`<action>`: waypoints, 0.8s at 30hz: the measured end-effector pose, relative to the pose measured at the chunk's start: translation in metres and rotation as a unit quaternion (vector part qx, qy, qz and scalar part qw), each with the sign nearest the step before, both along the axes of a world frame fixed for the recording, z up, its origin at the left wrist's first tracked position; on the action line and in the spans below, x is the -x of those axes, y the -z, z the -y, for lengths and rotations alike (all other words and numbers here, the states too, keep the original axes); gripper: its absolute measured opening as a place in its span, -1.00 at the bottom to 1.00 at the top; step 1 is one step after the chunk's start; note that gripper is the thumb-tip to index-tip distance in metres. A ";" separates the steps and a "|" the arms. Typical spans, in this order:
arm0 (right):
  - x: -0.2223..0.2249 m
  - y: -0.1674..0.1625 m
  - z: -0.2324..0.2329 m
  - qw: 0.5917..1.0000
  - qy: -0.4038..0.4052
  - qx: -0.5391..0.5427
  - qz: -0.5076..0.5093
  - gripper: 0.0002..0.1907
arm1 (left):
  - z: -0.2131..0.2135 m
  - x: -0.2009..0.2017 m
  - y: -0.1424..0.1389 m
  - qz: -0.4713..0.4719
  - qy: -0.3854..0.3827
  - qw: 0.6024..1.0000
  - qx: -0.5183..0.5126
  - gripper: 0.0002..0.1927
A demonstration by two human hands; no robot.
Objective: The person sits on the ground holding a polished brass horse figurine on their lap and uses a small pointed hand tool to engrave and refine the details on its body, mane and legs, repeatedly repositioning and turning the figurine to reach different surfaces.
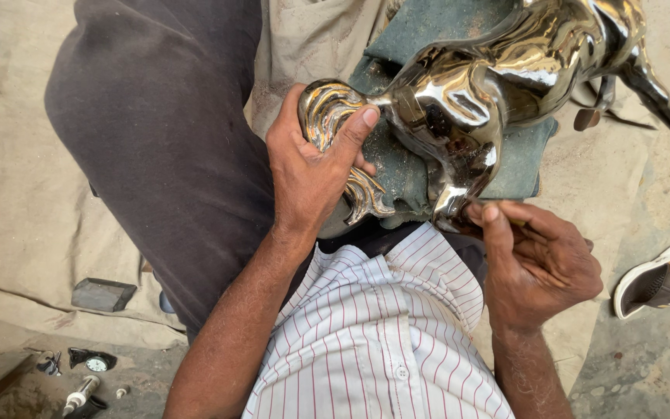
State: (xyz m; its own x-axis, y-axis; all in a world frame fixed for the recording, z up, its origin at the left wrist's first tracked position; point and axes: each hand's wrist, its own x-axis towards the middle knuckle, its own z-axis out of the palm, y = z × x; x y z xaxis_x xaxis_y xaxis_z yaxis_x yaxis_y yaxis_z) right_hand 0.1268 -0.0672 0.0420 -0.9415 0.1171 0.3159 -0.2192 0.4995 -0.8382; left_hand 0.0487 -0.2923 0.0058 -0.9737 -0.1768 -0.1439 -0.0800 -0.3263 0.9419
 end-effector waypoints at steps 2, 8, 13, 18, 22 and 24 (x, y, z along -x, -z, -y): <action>-0.004 0.005 -0.005 0.999 -0.018 0.019 -0.028 -0.93 | 0.000 -0.002 -0.001 0.002 -0.001 1.000 0.000 -0.66; 0.007 0.021 -0.044 0.978 0.021 0.176 -0.111 -0.86 | 0.002 -0.003 -0.007 0.020 -0.005 1.000 -0.019 -0.68; 0.072 -0.007 -0.128 0.995 0.012 -0.039 -0.092 -0.90 | 0.007 0.009 -0.007 0.038 0.011 0.999 -0.028 -0.70; 0.121 -0.033 -0.168 0.930 -0.133 -0.308 0.154 -0.85 | 0.020 0.023 0.000 0.016 0.063 0.997 -0.034 -0.68; 0.090 -0.038 -0.166 0.951 -0.082 -0.136 0.265 -0.77 | 0.034 0.048 0.001 0.014 0.130 0.991 -0.035 -0.64; 0.049 -0.038 -0.161 0.957 -0.031 -0.085 0.274 -0.82 | 0.042 0.067 -0.002 0.020 0.167 0.985 -0.037 -0.62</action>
